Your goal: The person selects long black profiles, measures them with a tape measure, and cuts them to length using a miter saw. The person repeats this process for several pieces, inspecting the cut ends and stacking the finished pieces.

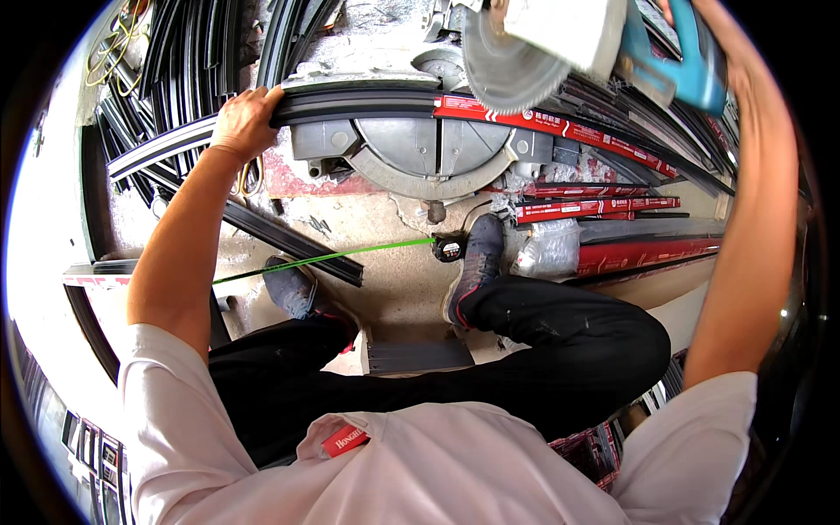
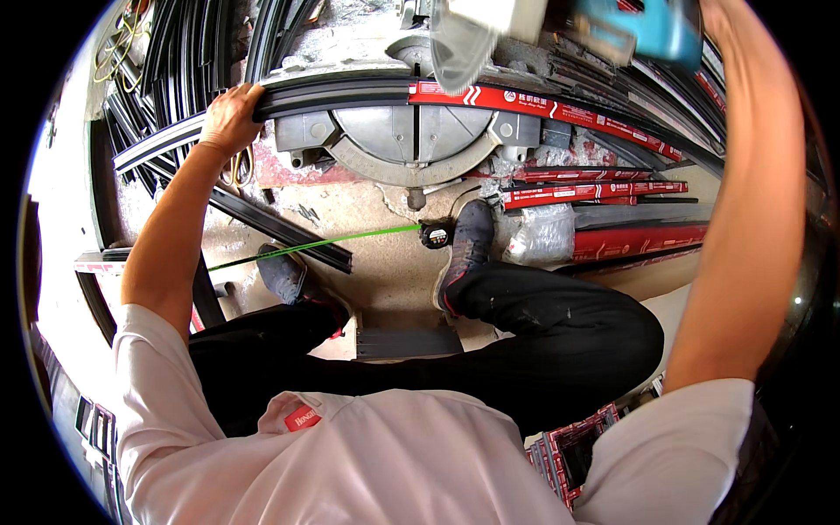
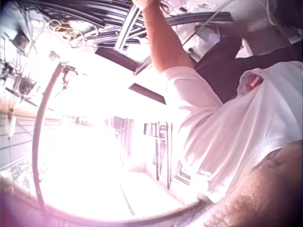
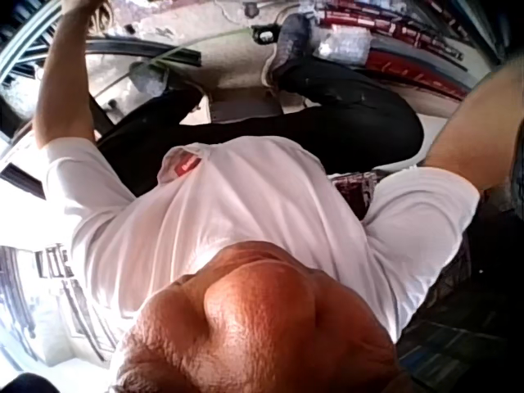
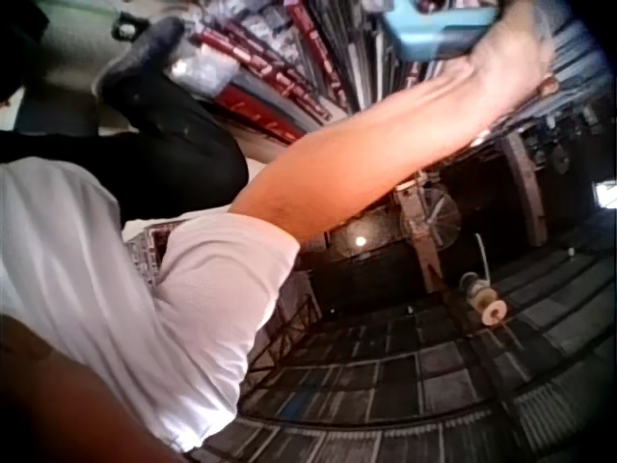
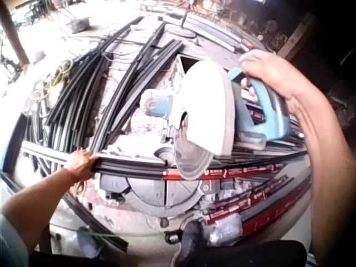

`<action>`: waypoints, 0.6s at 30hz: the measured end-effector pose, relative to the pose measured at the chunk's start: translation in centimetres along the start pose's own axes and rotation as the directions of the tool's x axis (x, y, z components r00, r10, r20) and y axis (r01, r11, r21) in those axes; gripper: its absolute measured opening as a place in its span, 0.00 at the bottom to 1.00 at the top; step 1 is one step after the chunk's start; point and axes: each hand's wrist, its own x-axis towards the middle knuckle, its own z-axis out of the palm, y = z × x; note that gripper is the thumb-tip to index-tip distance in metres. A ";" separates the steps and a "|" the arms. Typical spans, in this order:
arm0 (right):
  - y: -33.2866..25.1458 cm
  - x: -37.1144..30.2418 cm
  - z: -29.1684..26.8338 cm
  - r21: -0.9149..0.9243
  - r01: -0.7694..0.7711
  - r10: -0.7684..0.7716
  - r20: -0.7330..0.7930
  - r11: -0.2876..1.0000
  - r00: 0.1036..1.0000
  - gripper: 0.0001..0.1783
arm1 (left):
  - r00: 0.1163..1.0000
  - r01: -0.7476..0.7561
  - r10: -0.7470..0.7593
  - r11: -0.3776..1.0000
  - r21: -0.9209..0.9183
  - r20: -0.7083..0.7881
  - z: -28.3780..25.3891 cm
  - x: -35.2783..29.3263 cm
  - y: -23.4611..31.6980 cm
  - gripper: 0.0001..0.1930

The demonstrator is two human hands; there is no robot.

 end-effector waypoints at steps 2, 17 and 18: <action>3.9 -0.8 -0.7 -0.120 -0.014 0.005 -0.074 0.993 0.997 0.17 | 1.000 0.002 -0.002 1.000 0.003 0.000 -0.3 -0.2 0.3 0.22; 15.2 -14.7 10.6 -0.048 0.233 -0.226 -0.496 0.971 0.838 0.25 | 0.993 0.069 -0.077 0.994 0.086 0.094 -0.5 -0.2 0.4 0.27; 16.0 -14.7 10.6 -0.109 0.259 -0.278 -0.496 0.960 0.822 0.25 | 0.992 0.071 -0.080 0.994 0.086 0.098 -0.6 -0.3 0.4 0.27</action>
